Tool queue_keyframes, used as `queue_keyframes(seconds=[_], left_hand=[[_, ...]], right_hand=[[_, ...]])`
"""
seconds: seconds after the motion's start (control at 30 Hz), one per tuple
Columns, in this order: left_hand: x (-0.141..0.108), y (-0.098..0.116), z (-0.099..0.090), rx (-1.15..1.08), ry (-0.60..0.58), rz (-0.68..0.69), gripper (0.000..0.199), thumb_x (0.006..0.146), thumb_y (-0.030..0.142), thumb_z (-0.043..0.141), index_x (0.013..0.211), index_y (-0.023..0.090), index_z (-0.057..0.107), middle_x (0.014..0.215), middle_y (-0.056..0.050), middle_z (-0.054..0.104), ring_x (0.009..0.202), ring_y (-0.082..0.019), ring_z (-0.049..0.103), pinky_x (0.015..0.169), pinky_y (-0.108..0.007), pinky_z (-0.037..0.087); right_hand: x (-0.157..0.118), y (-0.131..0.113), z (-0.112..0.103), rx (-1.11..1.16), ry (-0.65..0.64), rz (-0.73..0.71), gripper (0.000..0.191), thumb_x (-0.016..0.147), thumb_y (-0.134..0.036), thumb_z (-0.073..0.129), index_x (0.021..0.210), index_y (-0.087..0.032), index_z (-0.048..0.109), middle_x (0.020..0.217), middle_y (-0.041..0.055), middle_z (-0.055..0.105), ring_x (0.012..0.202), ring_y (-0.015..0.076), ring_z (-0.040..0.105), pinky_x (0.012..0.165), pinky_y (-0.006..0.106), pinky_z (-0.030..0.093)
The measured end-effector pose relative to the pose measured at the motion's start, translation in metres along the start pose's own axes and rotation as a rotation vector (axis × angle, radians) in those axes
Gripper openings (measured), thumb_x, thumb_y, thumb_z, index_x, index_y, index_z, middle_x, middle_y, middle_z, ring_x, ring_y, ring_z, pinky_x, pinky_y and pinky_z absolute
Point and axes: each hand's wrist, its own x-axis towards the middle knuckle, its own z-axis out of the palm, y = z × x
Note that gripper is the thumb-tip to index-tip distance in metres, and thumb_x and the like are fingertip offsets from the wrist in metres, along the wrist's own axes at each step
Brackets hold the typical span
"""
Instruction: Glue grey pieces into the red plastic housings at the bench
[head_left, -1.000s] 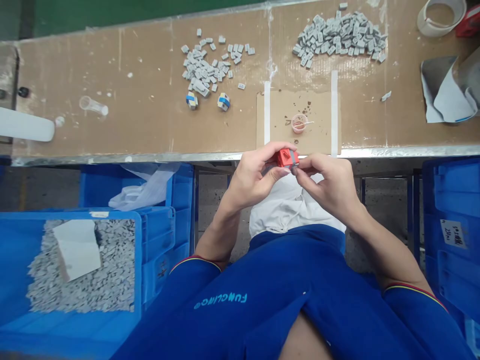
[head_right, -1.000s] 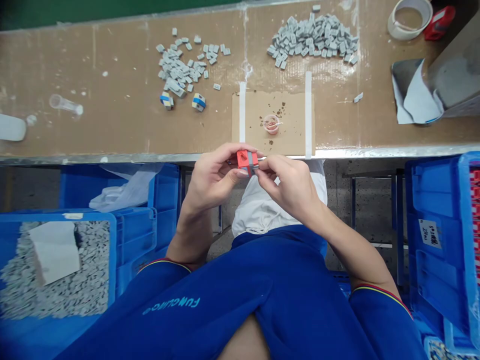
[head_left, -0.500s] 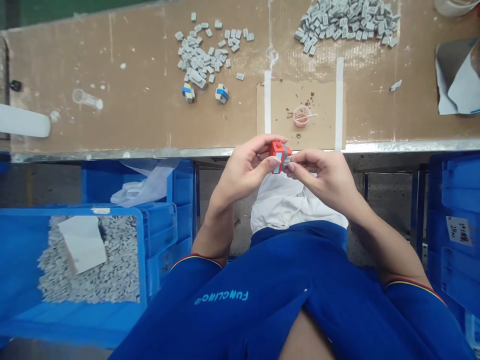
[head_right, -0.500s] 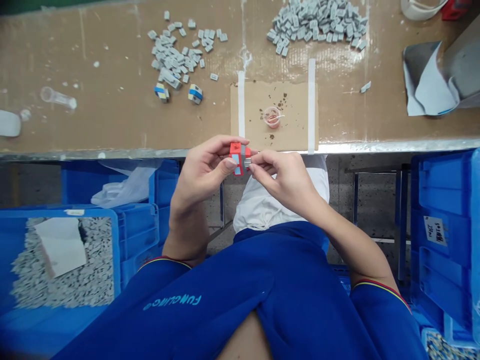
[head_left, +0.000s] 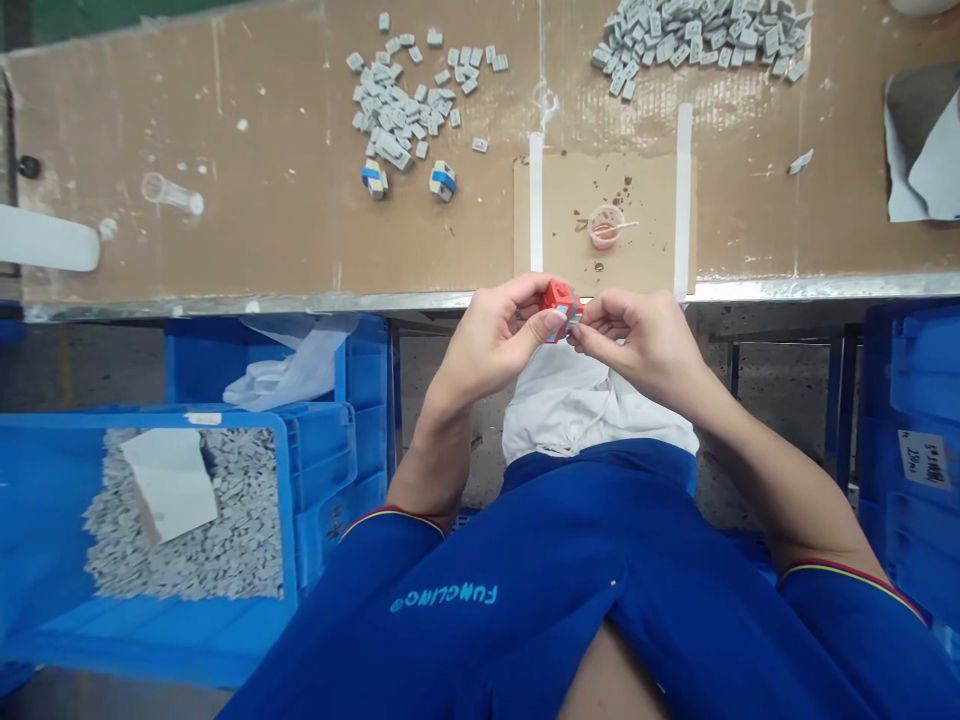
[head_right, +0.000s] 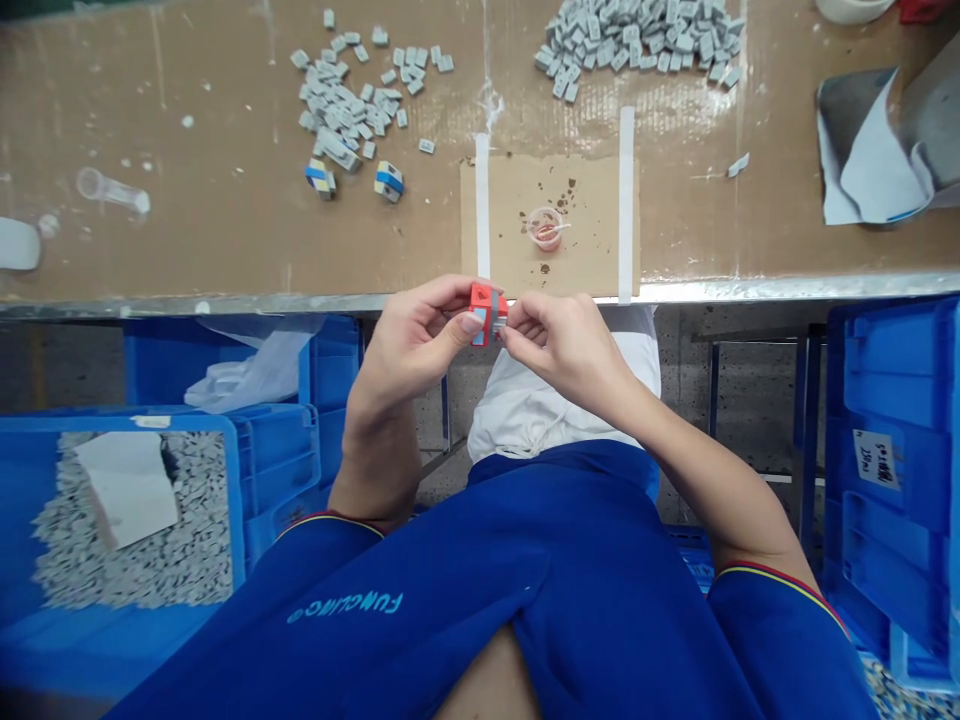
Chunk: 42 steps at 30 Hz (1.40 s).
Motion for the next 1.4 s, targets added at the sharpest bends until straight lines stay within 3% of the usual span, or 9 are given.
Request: queue_keyframes(seconds=[0.2, 0.37, 0.57, 0.73, 1.03, 1.2, 1.3, 1.4], left_hand=[[-0.002, -0.002, 0.008, -0.036, 0.019, -0.015, 0.038, 0.095, 0.053, 0.073, 0.104, 0.016, 0.073, 0.093, -0.006, 0.078, 0.080, -0.016, 0.074, 0.071, -0.026, 0.059], [0.000, -0.004, 0.012, -0.126, 0.063, -0.046, 0.045, 0.094, 0.060, 0.071, 0.104, 0.017, 0.073, 0.092, -0.006, 0.079, 0.080, -0.016, 0.075, 0.072, -0.026, 0.059], [-0.002, -0.001, 0.006, -0.122, 0.009, -0.157, 0.043, 0.093, 0.057, 0.074, 0.102, 0.016, 0.075, 0.081, -0.004, 0.077, 0.067, -0.014, 0.071, 0.061, -0.023, 0.056], [-0.003, 0.003, 0.004, -0.101, 0.000, -0.169, 0.043, 0.091, 0.057, 0.077, 0.102, 0.015, 0.075, 0.082, -0.005, 0.079, 0.070, -0.015, 0.074, 0.064, -0.025, 0.058], [-0.008, 0.002, 0.000, -0.023, 0.005, -0.095, 0.040, 0.095, 0.055, 0.072, 0.101, 0.015, 0.075, 0.084, -0.004, 0.077, 0.071, -0.015, 0.073, 0.064, -0.024, 0.058], [-0.012, -0.002, 0.002, -0.088, 0.006, -0.066, 0.039, 0.094, 0.054, 0.074, 0.102, 0.016, 0.074, 0.088, -0.005, 0.077, 0.074, -0.014, 0.073, 0.068, -0.024, 0.059], [-0.016, -0.008, 0.006, -0.244, 0.068, -0.021, 0.043, 0.093, 0.058, 0.074, 0.109, 0.018, 0.071, 0.100, -0.007, 0.078, 0.086, -0.017, 0.076, 0.078, -0.027, 0.062], [-0.019, -0.014, 0.019, -0.478, 0.162, -0.024, 0.044, 0.093, 0.059, 0.074, 0.117, 0.023, 0.065, 0.116, -0.007, 0.077, 0.102, -0.020, 0.078, 0.092, -0.033, 0.063]], right_hand=[[-0.005, -0.002, -0.002, 0.045, -0.008, 0.053, 0.026, 0.091, -0.038, 0.076, 0.078, -0.016, 0.070, 0.074, 0.0048, 0.075, 0.067, 0.0160, 0.069, 0.062, 0.027, 0.054], [-0.009, -0.012, -0.010, 0.112, 0.005, 0.111, 0.028, 0.089, -0.043, 0.079, 0.086, -0.015, 0.075, 0.082, 0.0065, 0.078, 0.072, 0.0169, 0.072, 0.068, 0.029, 0.058], [-0.001, -0.009, -0.013, 0.321, -0.153, 0.275, 0.043, 0.073, -0.053, 0.093, 0.081, -0.015, 0.076, 0.081, 0.0082, 0.079, 0.077, 0.0193, 0.076, 0.075, 0.033, 0.065], [0.003, -0.007, -0.011, 0.299, -0.158, 0.300, 0.039, 0.073, -0.049, 0.094, 0.077, -0.015, 0.074, 0.079, 0.0085, 0.079, 0.075, 0.0189, 0.076, 0.071, 0.031, 0.064], [0.001, -0.001, 0.006, 0.314, -0.093, 0.221, 0.034, 0.078, -0.043, 0.090, 0.074, -0.016, 0.069, 0.074, 0.0070, 0.077, 0.069, 0.0170, 0.074, 0.065, 0.027, 0.059], [-0.009, -0.007, 0.005, 0.247, -0.083, 0.173, 0.030, 0.084, -0.041, 0.085, 0.077, -0.017, 0.068, 0.073, 0.0047, 0.075, 0.068, 0.0161, 0.072, 0.064, 0.027, 0.058], [-0.017, -0.009, 0.007, 0.156, -0.023, 0.051, 0.022, 0.091, -0.037, 0.078, 0.094, -0.017, 0.070, 0.085, 0.0047, 0.075, 0.072, 0.0155, 0.070, 0.067, 0.029, 0.058], [-0.023, 0.001, 0.018, -0.018, 0.198, -0.157, 0.037, 0.092, -0.039, 0.078, 0.121, -0.020, 0.068, 0.106, 0.0081, 0.071, 0.086, 0.0184, 0.069, 0.071, 0.033, 0.059]])
